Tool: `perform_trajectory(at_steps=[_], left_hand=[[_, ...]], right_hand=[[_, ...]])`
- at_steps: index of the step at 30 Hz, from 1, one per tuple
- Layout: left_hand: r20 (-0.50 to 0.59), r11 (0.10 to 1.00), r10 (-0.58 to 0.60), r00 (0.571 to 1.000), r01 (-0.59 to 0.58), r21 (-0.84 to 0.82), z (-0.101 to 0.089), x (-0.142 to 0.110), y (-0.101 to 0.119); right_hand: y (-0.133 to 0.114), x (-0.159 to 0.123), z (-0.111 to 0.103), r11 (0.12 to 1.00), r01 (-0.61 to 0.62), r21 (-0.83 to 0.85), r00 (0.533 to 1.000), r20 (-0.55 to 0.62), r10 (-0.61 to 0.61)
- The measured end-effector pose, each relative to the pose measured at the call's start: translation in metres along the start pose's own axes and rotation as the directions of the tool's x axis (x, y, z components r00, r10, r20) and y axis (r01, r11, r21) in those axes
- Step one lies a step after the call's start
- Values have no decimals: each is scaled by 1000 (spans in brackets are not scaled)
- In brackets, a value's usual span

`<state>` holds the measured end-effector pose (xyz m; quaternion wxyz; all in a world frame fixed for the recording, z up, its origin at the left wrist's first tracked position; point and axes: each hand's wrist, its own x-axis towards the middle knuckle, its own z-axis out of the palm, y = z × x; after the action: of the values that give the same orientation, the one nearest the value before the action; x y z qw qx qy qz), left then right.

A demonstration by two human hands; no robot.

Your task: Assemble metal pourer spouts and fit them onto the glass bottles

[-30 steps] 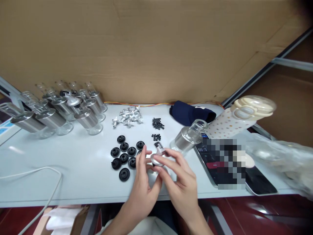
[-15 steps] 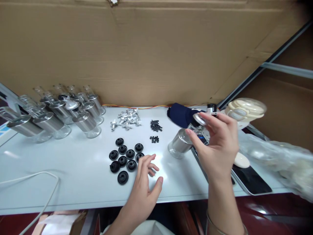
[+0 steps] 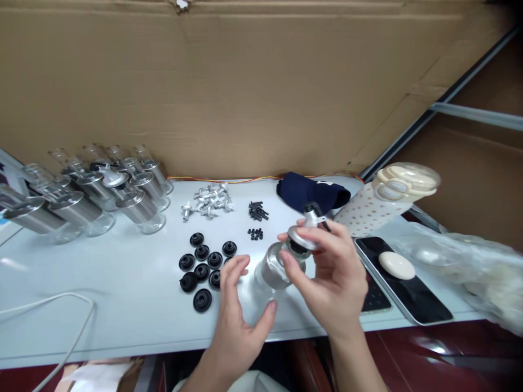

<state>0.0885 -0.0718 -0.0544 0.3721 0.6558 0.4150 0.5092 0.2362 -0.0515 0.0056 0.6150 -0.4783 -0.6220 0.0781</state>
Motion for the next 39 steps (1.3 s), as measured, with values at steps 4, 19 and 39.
perform_trajectory(at_steps=[4,19,39], left_hand=[[103,991,-108,989,115,-63,7,5,6],[344,942,-241,907,304,-142,4,9,12],[379,935,-260,888,330,-133,4,4,10]], right_hand=[[-11,-9,6,984,133,118,987,79,-143],[-27,-9,9,959,279,-45,960,41,-277],[-22,-19,-3,970,243,-7,959,150,-240]])
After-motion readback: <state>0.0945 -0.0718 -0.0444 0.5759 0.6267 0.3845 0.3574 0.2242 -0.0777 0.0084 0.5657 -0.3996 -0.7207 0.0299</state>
